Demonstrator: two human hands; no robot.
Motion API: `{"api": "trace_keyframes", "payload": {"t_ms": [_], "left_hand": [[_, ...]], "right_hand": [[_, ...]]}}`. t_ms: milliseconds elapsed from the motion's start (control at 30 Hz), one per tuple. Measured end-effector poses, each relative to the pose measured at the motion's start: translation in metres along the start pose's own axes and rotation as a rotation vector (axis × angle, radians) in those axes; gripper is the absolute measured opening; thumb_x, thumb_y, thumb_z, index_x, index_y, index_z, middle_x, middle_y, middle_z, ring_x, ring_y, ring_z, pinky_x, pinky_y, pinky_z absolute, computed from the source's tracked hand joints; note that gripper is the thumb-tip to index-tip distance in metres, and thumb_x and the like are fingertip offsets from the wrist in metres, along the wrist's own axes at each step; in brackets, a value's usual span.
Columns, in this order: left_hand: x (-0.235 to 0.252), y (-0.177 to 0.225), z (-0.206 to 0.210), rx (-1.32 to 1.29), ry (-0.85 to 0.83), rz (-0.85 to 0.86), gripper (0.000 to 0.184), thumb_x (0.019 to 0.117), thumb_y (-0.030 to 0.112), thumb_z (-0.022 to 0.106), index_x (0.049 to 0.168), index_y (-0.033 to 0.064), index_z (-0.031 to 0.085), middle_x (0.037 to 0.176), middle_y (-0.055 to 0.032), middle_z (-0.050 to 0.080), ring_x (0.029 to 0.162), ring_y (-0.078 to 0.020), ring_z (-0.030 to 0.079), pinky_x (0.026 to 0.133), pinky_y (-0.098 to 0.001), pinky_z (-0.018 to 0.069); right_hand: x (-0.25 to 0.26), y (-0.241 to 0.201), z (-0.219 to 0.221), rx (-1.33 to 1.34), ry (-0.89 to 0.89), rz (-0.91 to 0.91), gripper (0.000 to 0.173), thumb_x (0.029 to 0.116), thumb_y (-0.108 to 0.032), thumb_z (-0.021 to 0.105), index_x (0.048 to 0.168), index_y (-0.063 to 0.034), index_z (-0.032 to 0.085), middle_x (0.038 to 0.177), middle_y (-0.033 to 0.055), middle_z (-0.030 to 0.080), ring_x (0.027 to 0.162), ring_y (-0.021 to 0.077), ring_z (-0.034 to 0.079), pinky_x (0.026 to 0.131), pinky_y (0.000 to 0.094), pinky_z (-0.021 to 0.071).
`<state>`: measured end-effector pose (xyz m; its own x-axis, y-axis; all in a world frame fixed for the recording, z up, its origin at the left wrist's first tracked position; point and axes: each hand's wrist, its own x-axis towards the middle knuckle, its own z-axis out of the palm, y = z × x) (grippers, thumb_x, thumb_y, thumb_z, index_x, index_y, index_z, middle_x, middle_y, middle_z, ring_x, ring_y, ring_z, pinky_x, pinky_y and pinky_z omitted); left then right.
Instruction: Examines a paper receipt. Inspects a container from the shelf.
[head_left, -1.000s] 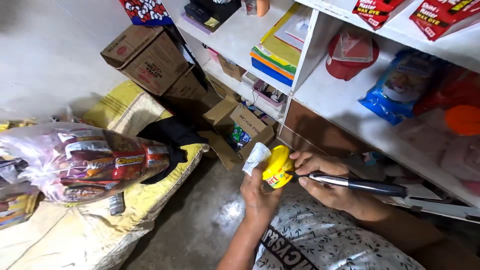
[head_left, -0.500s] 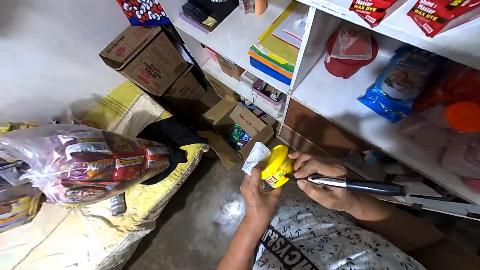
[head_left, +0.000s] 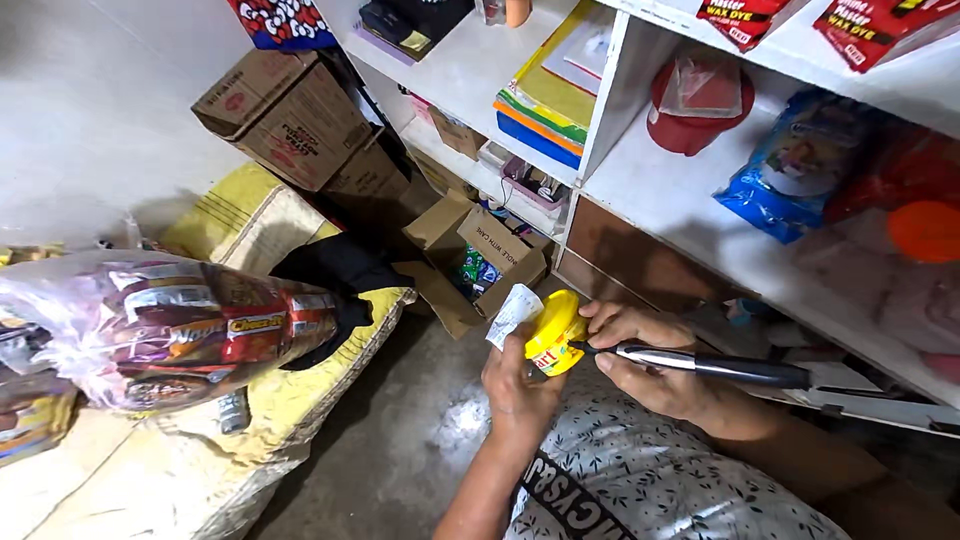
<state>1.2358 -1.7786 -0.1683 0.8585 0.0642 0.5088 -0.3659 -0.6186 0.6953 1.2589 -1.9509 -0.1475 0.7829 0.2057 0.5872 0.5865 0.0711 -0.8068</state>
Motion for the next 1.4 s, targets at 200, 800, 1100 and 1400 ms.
{"api": "trace_keyframes", "payload": {"t_ms": [200,800,1100,1400], "left_hand": [[0.0005,-0.0017,0.0002,0.008,-0.007,-0.01,0.049,0.069,0.021,0.084,0.104,-0.0093,0.066,0.094,-0.0204,0.072,0.091,-0.0162,0.071,0.086,-0.024,0.055],[0.0029,-0.0037,0.0011,0.004,-0.028,-0.037,0.05,0.0685,0.02,0.084,0.105,-0.0099,0.067,0.096,-0.0206,0.072,0.092,-0.0174,0.071,0.086,-0.0256,0.0559],[0.0014,-0.0027,0.0017,-0.002,-0.027,-0.04,0.048,0.0697,0.019,0.083,0.105,-0.0104,0.066,0.095,-0.0204,0.072,0.092,-0.0157,0.071,0.087,-0.024,0.0552],[-0.0006,-0.0003,0.0014,0.001,-0.022,-0.037,0.049,0.0678,0.018,0.084,0.104,-0.0101,0.066,0.096,-0.0207,0.072,0.093,-0.0167,0.071,0.086,-0.0248,0.0553]], "right_hand": [[0.0011,0.0003,0.0024,-0.015,-0.01,0.017,0.008,0.094,-0.008,0.06,0.097,-0.0007,0.063,0.089,0.0053,0.068,0.097,0.0069,0.066,0.107,0.0321,0.0474],[0.0026,0.0053,-0.0002,-0.016,-0.012,0.031,0.007,0.0929,-0.007,0.06,0.094,-0.0009,0.063,0.088,0.0047,0.069,0.096,0.0064,0.067,0.106,0.0312,0.0491],[0.0002,0.0068,-0.0013,0.009,0.018,0.052,0.006,0.0925,-0.006,0.06,0.095,-0.0018,0.064,0.089,0.0034,0.07,0.098,0.0068,0.068,0.104,0.0312,0.0515],[-0.0023,0.005,-0.0044,0.018,0.011,0.042,0.005,0.092,-0.005,0.059,0.094,-0.002,0.063,0.088,0.004,0.07,0.098,0.0083,0.069,0.105,0.0332,0.0517]]}}
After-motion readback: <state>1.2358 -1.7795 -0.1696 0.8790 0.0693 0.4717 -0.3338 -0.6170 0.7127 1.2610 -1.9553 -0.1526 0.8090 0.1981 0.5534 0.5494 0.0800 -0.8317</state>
